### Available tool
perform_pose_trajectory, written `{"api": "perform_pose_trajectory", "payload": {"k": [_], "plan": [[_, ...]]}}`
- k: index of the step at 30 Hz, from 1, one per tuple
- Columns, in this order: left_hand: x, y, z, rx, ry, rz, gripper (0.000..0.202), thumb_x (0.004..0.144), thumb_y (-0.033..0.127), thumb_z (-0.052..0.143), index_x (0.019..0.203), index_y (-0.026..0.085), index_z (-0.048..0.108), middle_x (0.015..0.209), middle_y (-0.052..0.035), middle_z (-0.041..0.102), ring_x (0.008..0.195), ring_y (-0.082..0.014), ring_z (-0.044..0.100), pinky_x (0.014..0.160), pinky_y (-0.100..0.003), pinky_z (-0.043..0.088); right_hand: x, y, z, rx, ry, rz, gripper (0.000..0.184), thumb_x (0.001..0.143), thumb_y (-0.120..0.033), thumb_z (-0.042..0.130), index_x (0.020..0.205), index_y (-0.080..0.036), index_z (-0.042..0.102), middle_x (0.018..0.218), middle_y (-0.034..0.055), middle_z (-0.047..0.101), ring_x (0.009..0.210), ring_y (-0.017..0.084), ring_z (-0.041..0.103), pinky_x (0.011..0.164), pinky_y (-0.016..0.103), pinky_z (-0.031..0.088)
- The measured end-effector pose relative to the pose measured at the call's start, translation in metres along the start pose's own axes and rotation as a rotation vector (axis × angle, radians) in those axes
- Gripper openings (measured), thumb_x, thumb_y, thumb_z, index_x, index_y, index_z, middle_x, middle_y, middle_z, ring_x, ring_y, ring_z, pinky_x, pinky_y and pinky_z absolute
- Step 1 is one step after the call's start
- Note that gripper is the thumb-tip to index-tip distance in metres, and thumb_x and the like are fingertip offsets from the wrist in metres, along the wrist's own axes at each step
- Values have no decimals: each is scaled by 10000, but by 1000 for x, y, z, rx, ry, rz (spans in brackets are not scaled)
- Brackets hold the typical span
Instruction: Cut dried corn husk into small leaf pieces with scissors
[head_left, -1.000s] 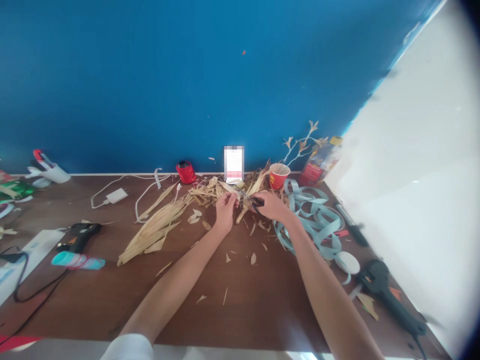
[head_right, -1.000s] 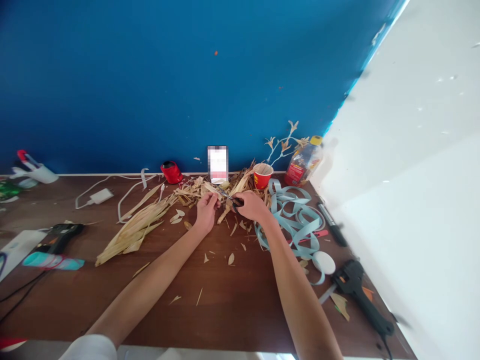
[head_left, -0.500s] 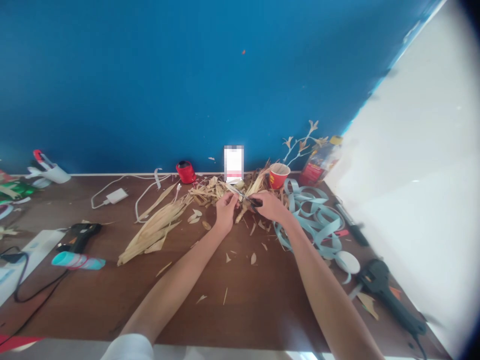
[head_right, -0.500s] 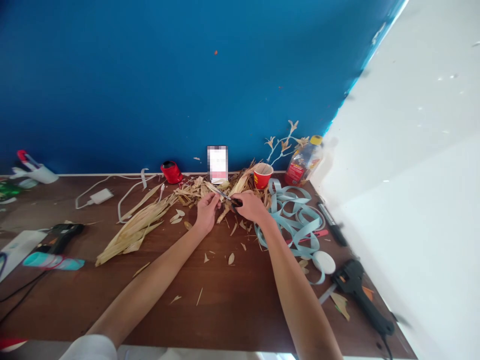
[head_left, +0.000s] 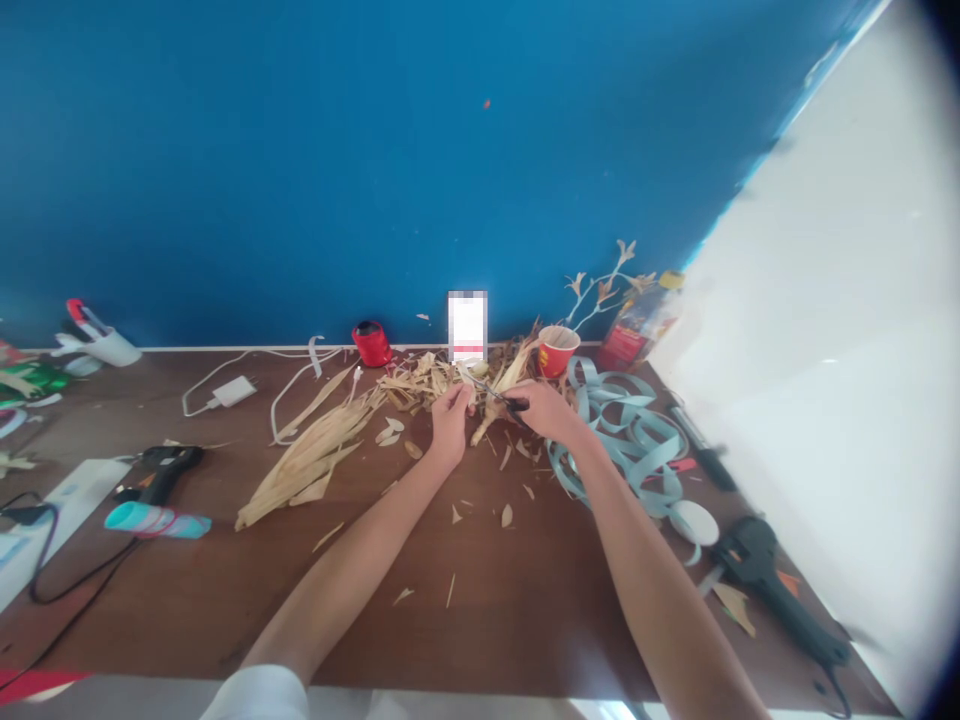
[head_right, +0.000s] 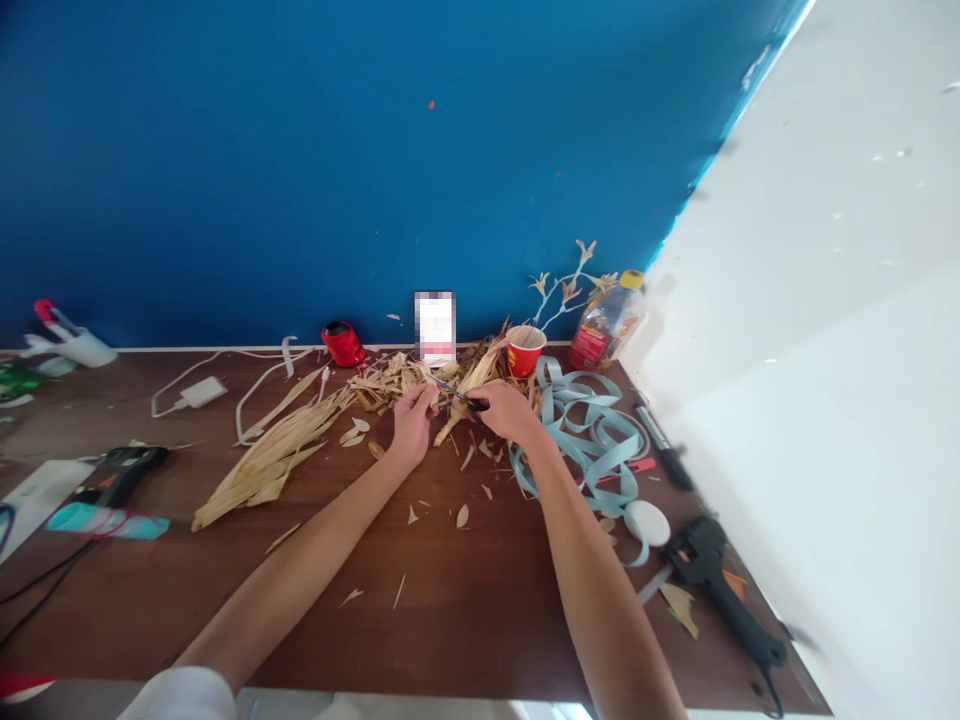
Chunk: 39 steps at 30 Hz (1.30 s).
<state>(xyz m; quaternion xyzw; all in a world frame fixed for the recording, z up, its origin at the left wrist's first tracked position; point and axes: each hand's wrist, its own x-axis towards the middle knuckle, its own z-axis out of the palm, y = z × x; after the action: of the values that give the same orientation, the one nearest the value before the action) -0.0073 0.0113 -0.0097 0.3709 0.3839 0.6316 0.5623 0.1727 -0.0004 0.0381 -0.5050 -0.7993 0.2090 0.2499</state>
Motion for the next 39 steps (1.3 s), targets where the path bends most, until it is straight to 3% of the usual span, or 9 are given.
{"api": "perform_pose_trajectory", "payload": {"k": [13,19,24,28,34,39], "plan": [[-1,0,0,99,-7,43,207,740,362,691,732,157,663,555,42,427,546,-78,384,558,-229,333,2,-2,4,-20,31,58,250,738,-222,630,957,-232,749,859,44,725,812,210,623,707,253,436],[-2,2,1,51,-7,26,192,741,350,680,761,162,650,539,51,430,523,-74,392,545,-222,344,1,-4,3,12,19,26,212,735,-192,582,862,-209,751,765,37,702,752,191,611,692,251,421],[-5,7,3,-20,-32,-23,251,760,400,673,755,163,591,637,22,528,490,-66,443,475,-218,329,1,-5,3,51,16,3,194,721,-179,560,797,-176,739,681,27,672,685,171,583,647,240,407],[-3,6,2,22,-2,2,286,747,428,704,777,164,600,582,50,480,460,-50,401,465,-210,301,0,-4,2,68,35,30,201,739,-208,554,812,-175,738,654,18,663,665,168,578,628,237,409],[-1,2,1,35,30,21,318,676,385,778,852,139,678,539,56,469,495,-57,380,507,-226,308,1,-2,4,55,119,131,251,786,-312,603,978,-213,730,749,24,710,672,181,601,658,260,437],[-2,4,2,30,36,14,301,673,367,777,839,139,674,543,58,461,497,-59,374,505,-229,299,2,-1,7,7,94,113,360,781,-362,635,1110,-233,700,913,51,718,761,194,617,725,277,458]]}}
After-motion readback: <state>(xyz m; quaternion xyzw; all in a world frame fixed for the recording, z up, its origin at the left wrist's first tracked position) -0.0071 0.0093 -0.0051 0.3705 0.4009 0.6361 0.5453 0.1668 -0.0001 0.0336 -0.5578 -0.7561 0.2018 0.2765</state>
